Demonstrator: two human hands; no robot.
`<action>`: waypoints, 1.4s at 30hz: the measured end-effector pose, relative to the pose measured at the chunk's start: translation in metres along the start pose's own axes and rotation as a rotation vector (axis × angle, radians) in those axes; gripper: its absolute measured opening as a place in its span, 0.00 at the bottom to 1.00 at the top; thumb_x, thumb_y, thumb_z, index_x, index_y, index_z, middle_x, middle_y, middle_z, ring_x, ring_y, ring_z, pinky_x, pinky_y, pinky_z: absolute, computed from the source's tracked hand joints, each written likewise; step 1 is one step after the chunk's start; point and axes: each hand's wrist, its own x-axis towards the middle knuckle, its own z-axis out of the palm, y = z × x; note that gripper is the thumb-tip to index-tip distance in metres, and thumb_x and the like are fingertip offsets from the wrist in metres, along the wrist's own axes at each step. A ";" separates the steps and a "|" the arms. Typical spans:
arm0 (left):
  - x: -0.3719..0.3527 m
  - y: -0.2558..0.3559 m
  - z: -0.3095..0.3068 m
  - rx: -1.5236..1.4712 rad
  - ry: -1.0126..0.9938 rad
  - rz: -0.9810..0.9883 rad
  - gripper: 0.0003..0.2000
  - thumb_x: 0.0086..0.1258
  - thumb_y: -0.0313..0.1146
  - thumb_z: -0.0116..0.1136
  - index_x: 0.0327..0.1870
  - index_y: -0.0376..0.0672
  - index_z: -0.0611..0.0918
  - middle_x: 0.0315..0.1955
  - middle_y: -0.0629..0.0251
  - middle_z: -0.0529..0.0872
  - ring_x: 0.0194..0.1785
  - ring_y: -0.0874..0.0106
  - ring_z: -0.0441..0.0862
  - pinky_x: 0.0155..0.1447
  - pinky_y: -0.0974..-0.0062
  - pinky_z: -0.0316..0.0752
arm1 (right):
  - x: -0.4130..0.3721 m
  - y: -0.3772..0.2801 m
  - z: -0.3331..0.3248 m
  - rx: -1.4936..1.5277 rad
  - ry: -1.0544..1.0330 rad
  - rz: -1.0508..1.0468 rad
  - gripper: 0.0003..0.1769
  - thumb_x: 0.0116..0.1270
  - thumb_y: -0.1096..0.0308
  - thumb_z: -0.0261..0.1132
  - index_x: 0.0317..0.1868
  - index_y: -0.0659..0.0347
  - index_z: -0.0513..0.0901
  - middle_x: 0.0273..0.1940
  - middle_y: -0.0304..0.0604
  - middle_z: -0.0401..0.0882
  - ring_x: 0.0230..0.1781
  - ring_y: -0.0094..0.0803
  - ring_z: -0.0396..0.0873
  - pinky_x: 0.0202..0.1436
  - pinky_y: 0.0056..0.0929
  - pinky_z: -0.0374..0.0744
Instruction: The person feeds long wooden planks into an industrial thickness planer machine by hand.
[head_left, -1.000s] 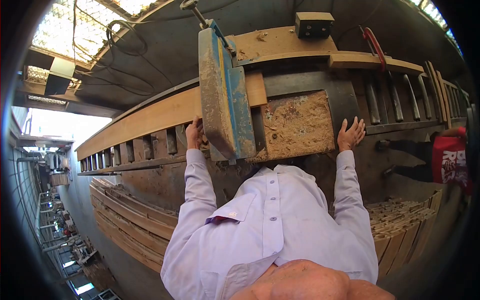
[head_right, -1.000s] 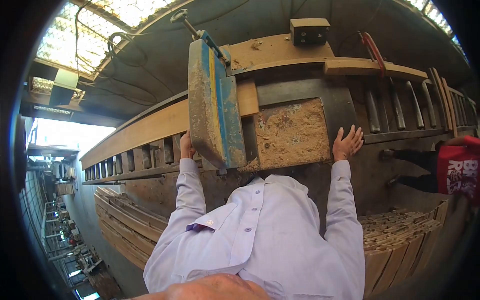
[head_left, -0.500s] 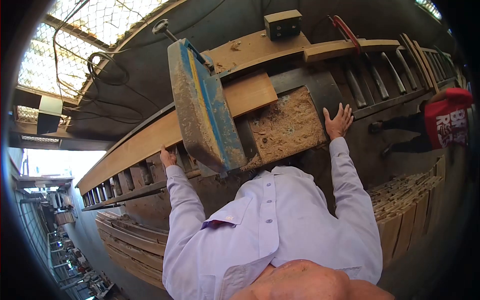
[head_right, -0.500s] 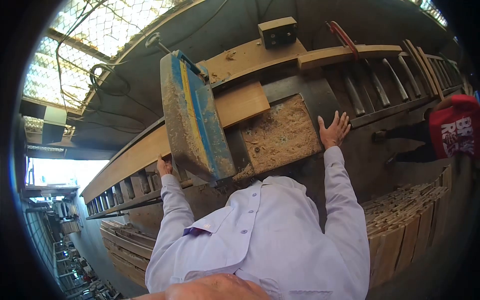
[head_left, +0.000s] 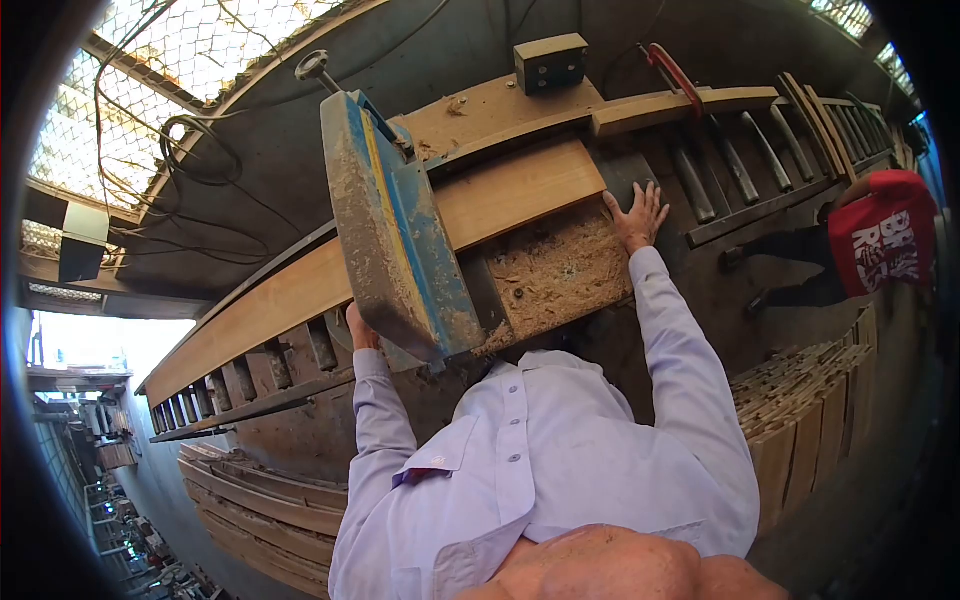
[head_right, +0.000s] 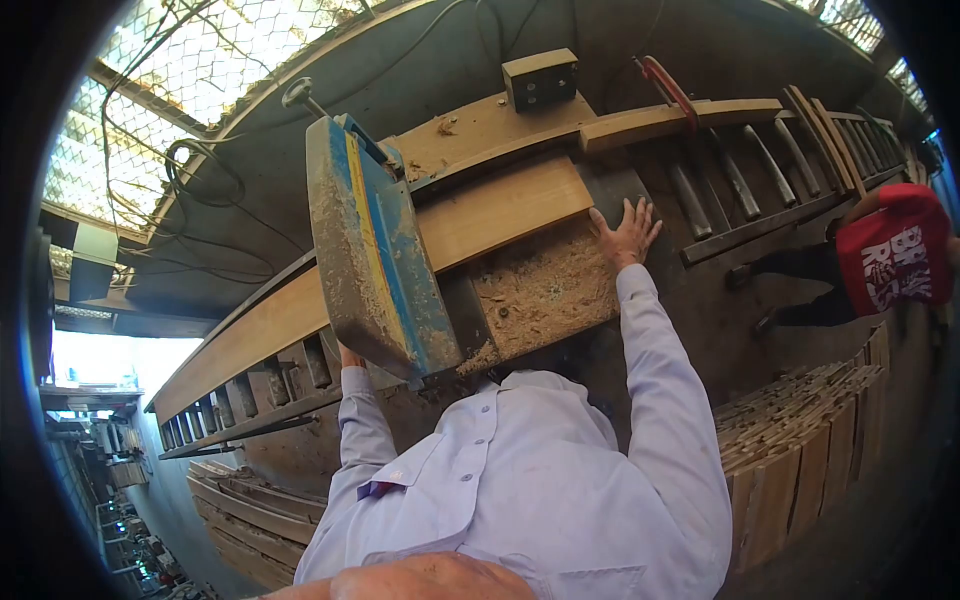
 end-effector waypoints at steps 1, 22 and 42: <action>0.001 -0.005 -0.008 0.007 0.001 -0.004 0.16 0.75 0.40 0.58 0.45 0.31 0.84 0.36 0.62 0.87 0.33 0.68 0.84 0.36 0.71 0.78 | 0.003 -0.003 0.000 -0.001 -0.003 0.009 0.55 0.60 0.21 0.51 0.74 0.56 0.63 0.79 0.51 0.47 0.81 0.40 0.38 0.81 0.50 0.32; 0.038 0.016 -0.074 -0.128 0.106 0.016 0.18 0.76 0.44 0.56 0.49 0.35 0.80 0.39 0.57 0.86 0.38 0.68 0.86 0.37 0.70 0.86 | 0.019 -0.002 0.026 -0.007 0.065 0.045 0.53 0.58 0.17 0.46 0.73 0.47 0.67 0.79 0.41 0.51 0.81 0.36 0.42 0.82 0.48 0.33; 0.056 0.019 -0.111 0.166 0.449 0.007 0.28 0.71 0.58 0.55 0.49 0.36 0.78 0.38 0.56 0.85 0.33 0.62 0.87 0.31 0.65 0.85 | 0.021 0.001 0.034 -0.125 0.110 -0.027 0.47 0.63 0.22 0.48 0.73 0.46 0.67 0.77 0.43 0.55 0.80 0.38 0.47 0.80 0.53 0.39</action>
